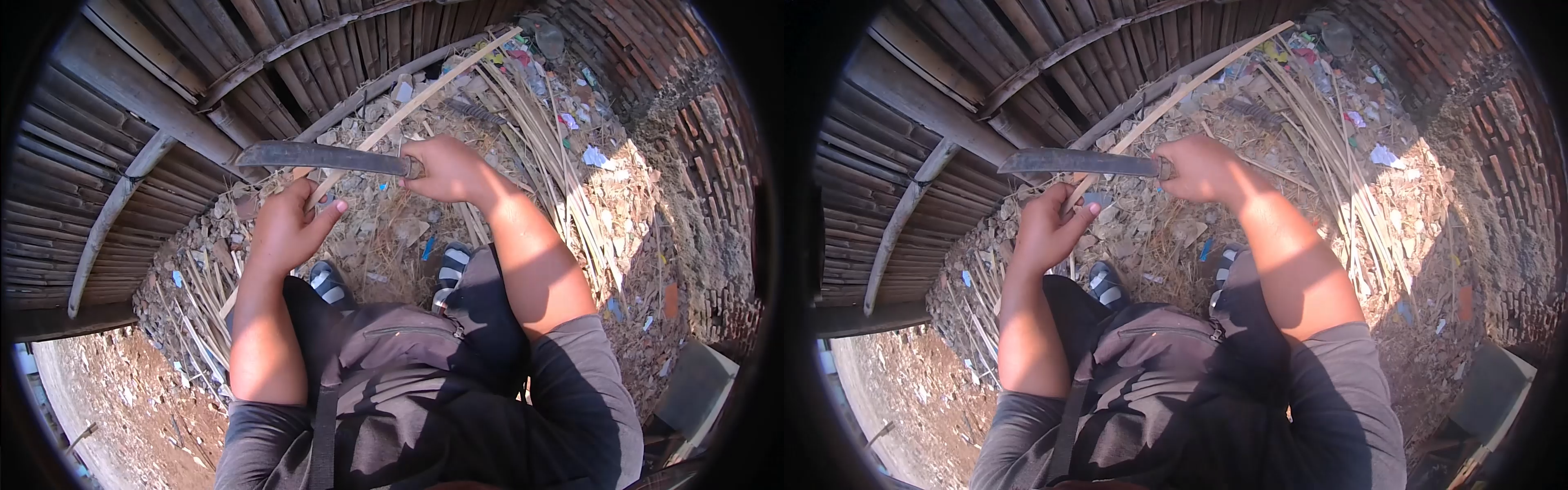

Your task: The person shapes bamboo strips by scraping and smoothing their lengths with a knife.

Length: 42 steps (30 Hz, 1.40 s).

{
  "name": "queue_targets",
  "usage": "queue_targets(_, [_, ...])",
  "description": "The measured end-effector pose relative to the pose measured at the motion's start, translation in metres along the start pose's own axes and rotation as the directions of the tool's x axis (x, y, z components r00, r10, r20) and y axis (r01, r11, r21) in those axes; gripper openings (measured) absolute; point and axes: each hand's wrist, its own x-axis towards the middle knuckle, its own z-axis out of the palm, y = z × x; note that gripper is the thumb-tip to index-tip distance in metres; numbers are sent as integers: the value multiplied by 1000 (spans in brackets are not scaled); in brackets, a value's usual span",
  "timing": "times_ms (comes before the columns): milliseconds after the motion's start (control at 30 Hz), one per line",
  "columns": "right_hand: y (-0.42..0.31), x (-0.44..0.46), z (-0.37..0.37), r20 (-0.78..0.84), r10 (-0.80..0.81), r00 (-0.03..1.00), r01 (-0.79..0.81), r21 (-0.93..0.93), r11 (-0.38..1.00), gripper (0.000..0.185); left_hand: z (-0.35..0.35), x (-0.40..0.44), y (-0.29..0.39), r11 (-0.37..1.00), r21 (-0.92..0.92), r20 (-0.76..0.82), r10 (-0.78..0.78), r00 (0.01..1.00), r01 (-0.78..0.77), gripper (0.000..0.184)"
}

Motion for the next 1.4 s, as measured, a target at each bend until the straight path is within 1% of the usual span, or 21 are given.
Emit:
queue_targets(33, [-2, -1, 0, -26, -55, 998, 54, -23, 998, 41, -2, -1, 2, 1000, 14, 21, -24, 999, 23, 42])
queue_targets(100, [16, 4, 4, -48, -53, 997, 59, 125, 990, 43, -7, -3, 7, 997, 40, 61, -68, 996, 66, 36])
queue_targets(133, [27, 7, 4, -60, -53, 997, 63, 193, 979, 44, -9, -3, 6, 996, 38, 61, -80, 995, 77, 36])
queue_targets(233, [48, 8, -1, -128, 187, 974, -123, 394, 911, 47, -11, -2, 4, 995, 31, 57, -98, 994, 97, 37])
queue_targets(333, [46, 4, 1, -142, 232, 962, -189, 262, 946, 56, -9, -1, 8, 996, 45, 68, -84, 994, 81, 37])
queue_targets(367, [43, 2, 10, -275, 98, 956, -49, 180, 982, 47, -8, -1, 9, 995, 50, 74, -85, 994, 82, 37])
queue_targets(400, [32, 1, 8, -202, 70, 977, -39, 152, 988, 46, -8, 0, 9, 995, 56, 81, -88, 993, 84, 37])
queue_targets(467, [9, -1, -1, -50, 16, 999, -11, 104, 995, 43, -2, -1, 3, 997, 70, 74, -41, 996, 36, 37])
queue_targets(500, [8, 1, 3, -68, -29, 997, 34, 63, 997, 39, -1, -1, 1, 997, 80, 72, -19, 997, 14, 37])
queue_targets(600, [12, 2, -7, -5, -32, 999, 33, 111, 993, 42, -3, -3, 1, 997, 58, 105, -46, 993, 40, 38])
queue_targets(700, [41, 6, -1, -153, 91, 984, -49, 259, 965, 46, -5, -3, 0, 997, 15, 105, -77, 991, 76, 39])
queue_targets(800, [47, 1, -5, -133, 210, 969, -157, 330, 931, 50, -8, -2, 11, 995, 63, 111, -82, 990, 75, 39])
queue_targets(900, [33, -1, -1, -149, 135, 980, -105, 190, 976, 47, -4, -2, 9, 998, 45, 99, -46, 994, 41, 38])
queue_targets(1000, [8, -1, -2, -1, 45, 999, -44, 138, 989, 43, -2, -2, 5, 998, 70, 82, -2, 997, -4, 38])
queue_targets(1033, [9, 1, 5, -44, -12, 999, 17, 95, 995, 40, -2, -2, 4, 998, 67, 94, -15, 995, 9, 38])
queue_targets(1133, [19, 4, 3, -26, -84, 996, 86, 110, 990, 43, -3, -3, 3, 997, 68, 121, -44, 992, 36, 38])
queue_targets(1233, [50, 5, 7, -193, -19, 981, 51, 162, 985, 46, -4, -2, 3, 997, 71, 116, -48, 992, 40, 39])
queue_targets(1300, [60, 4, 0, -143, 142, 979, -98, 273, 957, 54, -4, -2, 3, 998, 47, 109, -46, 993, 42, 38])
queue_targets(1333, [59, 3, -3, -112, 220, 969, -173, 323, 930, 58, -3, -1, 3, 997, 68, 106, -40, 994, 33, 38])
queue_targets(1367, [60, 0, -7, -114, 186, 976, -149, 275, 950, 60, -1, -1, 2, 996, 88, 102, -34, 994, 25, 39])
queue_targets(1400, [54, -3, -9, -118, 192, 974, -158, 247, 956, 59, 0, -2, 2, 994, 109, 97, -33, 995, 22, 39])
